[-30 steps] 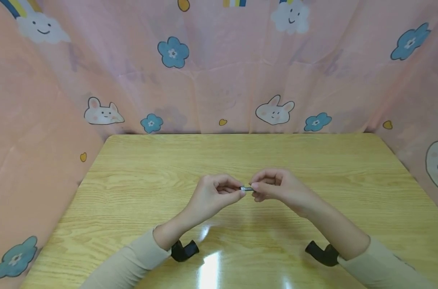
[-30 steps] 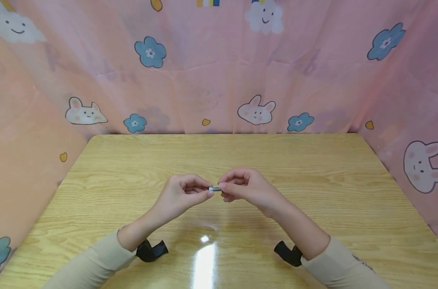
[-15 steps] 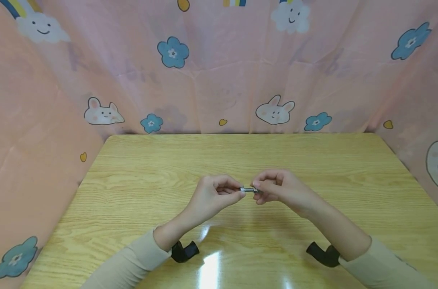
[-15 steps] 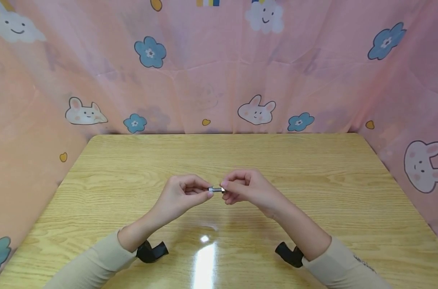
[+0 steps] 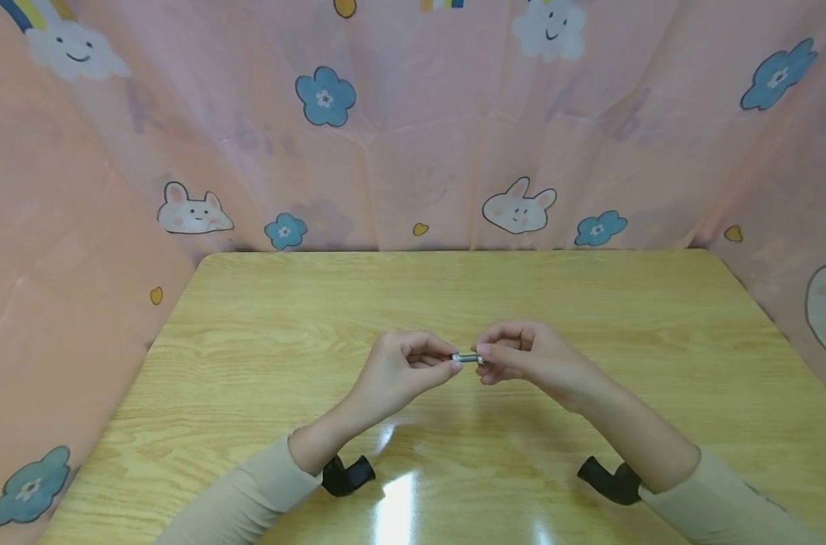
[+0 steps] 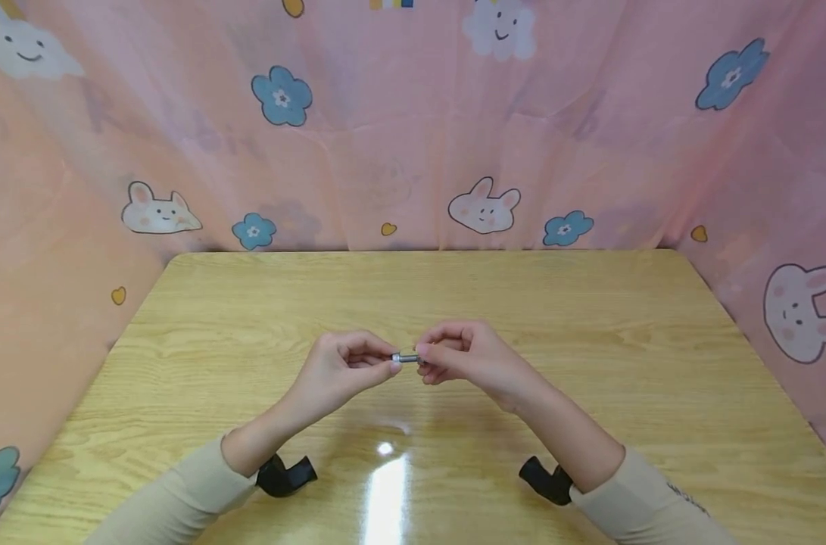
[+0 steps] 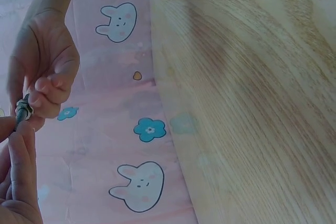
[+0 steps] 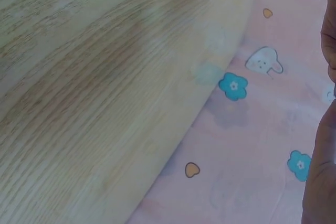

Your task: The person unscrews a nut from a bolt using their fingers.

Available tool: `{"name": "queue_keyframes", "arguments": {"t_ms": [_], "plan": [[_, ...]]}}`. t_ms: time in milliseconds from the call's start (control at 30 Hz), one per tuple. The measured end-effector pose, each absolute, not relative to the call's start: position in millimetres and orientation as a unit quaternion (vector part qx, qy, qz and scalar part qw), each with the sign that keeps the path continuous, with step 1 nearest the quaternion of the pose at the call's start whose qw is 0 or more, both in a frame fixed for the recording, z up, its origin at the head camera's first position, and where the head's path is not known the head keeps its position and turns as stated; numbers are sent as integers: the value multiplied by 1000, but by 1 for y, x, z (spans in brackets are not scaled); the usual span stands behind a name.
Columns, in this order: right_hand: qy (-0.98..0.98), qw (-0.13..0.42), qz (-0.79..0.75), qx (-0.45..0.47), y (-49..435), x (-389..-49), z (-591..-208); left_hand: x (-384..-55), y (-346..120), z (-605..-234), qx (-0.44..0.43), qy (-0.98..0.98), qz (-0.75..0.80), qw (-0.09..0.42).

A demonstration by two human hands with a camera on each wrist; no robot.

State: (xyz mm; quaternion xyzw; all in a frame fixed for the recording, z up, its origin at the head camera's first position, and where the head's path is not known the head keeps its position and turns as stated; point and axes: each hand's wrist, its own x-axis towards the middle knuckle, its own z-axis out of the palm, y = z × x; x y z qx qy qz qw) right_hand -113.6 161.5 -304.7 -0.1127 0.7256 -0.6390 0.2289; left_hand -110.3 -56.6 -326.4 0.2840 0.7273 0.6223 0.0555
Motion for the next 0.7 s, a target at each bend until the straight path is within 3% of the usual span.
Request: {"name": "queue_keyframes", "arguments": {"t_ms": [700], "plan": [[724,217,-643,-125,165,-113,-309,-110,-57,-327,279,729,623,55]]}}
